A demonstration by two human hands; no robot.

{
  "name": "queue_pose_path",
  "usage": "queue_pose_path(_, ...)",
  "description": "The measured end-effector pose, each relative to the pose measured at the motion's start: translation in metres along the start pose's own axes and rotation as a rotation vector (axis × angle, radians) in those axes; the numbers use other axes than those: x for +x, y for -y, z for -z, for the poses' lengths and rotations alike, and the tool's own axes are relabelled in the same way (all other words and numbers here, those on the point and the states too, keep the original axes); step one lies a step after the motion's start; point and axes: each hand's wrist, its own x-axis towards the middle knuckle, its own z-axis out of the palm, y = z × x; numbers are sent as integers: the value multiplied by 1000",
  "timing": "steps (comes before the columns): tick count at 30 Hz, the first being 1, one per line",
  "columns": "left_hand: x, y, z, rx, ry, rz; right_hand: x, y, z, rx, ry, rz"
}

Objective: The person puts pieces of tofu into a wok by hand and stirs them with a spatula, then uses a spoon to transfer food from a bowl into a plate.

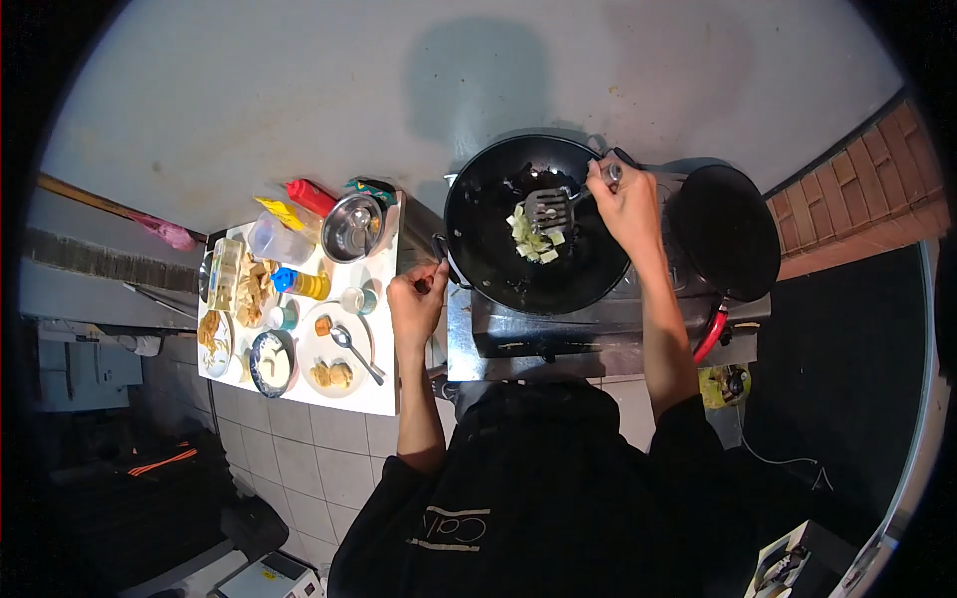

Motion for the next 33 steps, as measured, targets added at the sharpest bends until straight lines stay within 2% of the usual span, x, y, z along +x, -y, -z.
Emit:
queue_pose_path(4, 1, 3, 0, -2, -6, -9, 1, 4, 18, -69, 8, 27)
queue_pose_path(8, 0, 2, 0, 21, -23, -14, -8, -13, 4, -134, 1, 48)
queue_pose_path(14, 1, 1, 0, 2, 1, 11, -3, 5, 6, 46, 27, -12)
queue_pose_path(21, 0, -4, 1, -12, -10, 10, -9, -13, 9, -195, 29, 5)
queue_pose_path(25, 0, 2, 0, -14, -2, -1, -9, -13, -4, -2, 12, 38)
queue_pose_path(29, 0, 0, 0, -4, -4, -2, -4, 1, 12, 9, -4, -7)
queue_pose_path(33, -1, 3, -1, -14, -13, -27, -7, -12, 21, -147, -12, 1)
